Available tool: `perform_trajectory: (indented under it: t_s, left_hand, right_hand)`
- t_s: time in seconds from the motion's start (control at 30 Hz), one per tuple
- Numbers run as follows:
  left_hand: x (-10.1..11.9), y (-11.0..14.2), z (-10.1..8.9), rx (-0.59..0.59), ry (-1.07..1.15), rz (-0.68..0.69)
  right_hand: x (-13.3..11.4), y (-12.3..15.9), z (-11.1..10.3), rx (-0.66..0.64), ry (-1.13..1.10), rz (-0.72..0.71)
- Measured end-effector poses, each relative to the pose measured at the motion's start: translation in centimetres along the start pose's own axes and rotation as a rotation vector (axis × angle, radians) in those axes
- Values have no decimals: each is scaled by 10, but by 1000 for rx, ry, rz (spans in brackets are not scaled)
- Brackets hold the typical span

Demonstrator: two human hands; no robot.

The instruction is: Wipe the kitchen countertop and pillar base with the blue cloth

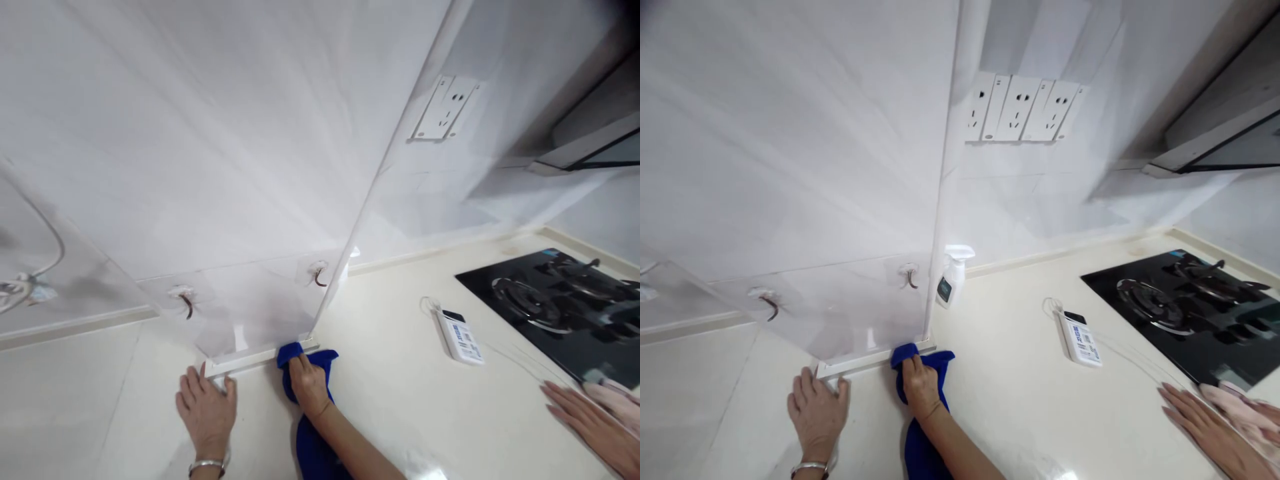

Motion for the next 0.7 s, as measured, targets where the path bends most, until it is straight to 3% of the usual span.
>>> perform_trajectory:
  t_s: [0.13,0.27,0.5,0.7]
  left_hand:
    - [1,-1,-2,1,6,-15]
    - [1,0,-1,-9,7,-7]
    - [1,1,1,-12,25,-18]
    - [3,1,-2,-14,59,-43]
  right_hand:
    - [42,-7,-17,50,15,86]
    - [56,-8,-20,50,7,120]
    - [35,-3,-8,63,-14,158]
    - [-14,5,10,41,-31,111]
Point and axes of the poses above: each hand's wrist, its own y-axis away from the middle knuckle, its own z-axis out of the palm, x = y × z, the point moved 2 cm from there along -y, towards the middle knuckle, and after that the axes turned 15 degrees about z, right-handed, at the moved point
